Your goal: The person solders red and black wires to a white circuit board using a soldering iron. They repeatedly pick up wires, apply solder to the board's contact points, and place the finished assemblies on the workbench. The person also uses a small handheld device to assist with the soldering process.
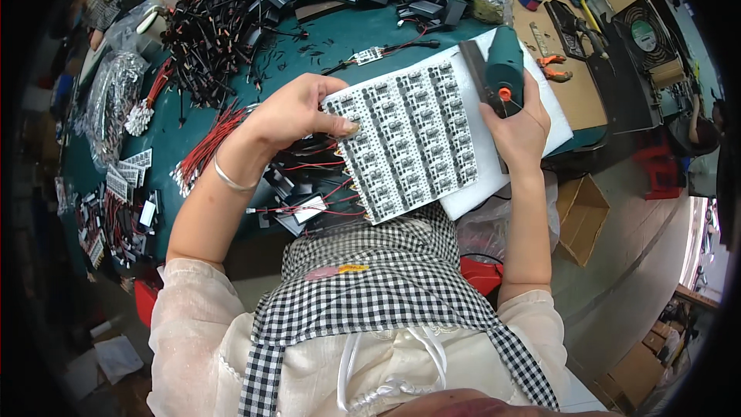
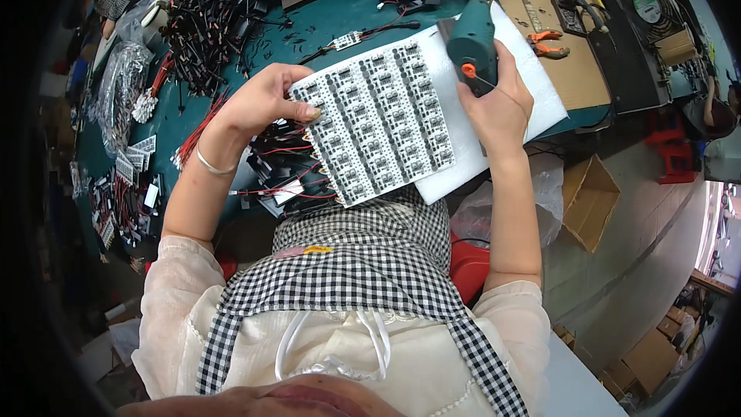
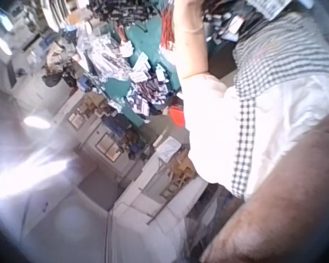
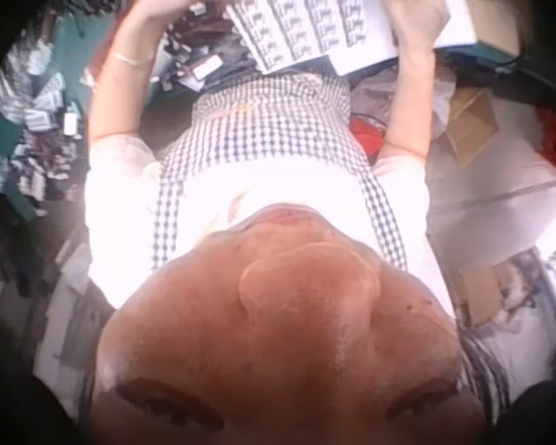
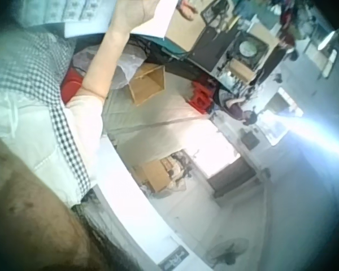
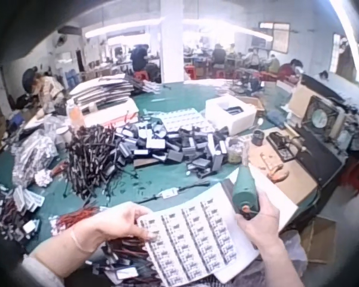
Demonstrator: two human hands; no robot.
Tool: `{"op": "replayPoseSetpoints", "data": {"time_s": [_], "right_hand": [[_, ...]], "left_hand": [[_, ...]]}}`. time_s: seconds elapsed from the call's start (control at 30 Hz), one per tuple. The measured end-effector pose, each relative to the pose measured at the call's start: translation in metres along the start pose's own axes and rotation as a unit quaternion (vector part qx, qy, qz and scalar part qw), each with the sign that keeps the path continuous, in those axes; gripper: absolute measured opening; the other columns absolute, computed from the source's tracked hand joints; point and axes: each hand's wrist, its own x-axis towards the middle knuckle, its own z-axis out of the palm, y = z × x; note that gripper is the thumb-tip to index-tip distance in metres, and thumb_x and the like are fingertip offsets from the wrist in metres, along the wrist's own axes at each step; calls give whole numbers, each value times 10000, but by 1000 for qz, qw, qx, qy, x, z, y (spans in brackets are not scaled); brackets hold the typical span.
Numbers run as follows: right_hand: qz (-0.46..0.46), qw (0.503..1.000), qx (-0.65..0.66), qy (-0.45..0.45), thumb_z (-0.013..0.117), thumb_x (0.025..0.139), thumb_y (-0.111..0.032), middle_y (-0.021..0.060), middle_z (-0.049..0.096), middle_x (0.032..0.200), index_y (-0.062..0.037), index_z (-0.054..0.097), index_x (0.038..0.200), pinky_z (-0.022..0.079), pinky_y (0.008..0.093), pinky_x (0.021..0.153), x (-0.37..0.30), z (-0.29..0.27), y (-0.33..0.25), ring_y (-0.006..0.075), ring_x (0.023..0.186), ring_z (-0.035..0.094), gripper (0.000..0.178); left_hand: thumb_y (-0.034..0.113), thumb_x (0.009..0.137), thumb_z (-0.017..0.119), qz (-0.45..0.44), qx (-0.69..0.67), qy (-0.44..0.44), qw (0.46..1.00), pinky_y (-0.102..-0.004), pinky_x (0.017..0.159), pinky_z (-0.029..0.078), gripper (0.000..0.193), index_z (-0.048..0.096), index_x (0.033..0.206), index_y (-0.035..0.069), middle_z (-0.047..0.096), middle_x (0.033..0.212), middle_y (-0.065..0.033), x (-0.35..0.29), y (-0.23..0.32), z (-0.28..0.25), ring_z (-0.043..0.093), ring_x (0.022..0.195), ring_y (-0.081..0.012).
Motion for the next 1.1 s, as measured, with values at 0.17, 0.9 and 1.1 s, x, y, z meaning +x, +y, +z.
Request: {"op": "replayPoseSetpoints", "data": {"time_s": [0.17, 0.9, 1.1], "right_hand": [[102, 913, 395, 7, 841, 645, -12, 41, 578, 925, 42, 485, 1217, 523, 281, 699, -16, -14, -18, 188, 875, 653, 676], [137, 771, 604, -151, 809, 641, -196, 159, 570, 1179, 90, 394, 1307, 492, 373, 907, -68, -17, -36, 248, 1033, 604, 835], [162, 752, 621, -150, 833, 606, -162, 123, 561, 1204, 50, 392, 1332, 465, 364, 941, -66, -16, -39, 234, 1065, 586, 875]], "left_hand": [[15, 750, 742, 37, 33, -3, 999, -248, 772, 483, 288, 642, 1010, -57, 678, 896, -42, -15, 22, 15, 600, 814, -100], [159, 749, 802, 199, -19, -109, 974, -218, 553, 411, 282, 633, 835, -49, 607, 713, -8, -49, 2, 33, 505, 638, -48], [166, 770, 784, 218, -17, -113, 969, -212, 572, 413, 279, 621, 851, -45, 619, 735, -9, -47, -1, 35, 502, 666, -39]]}}
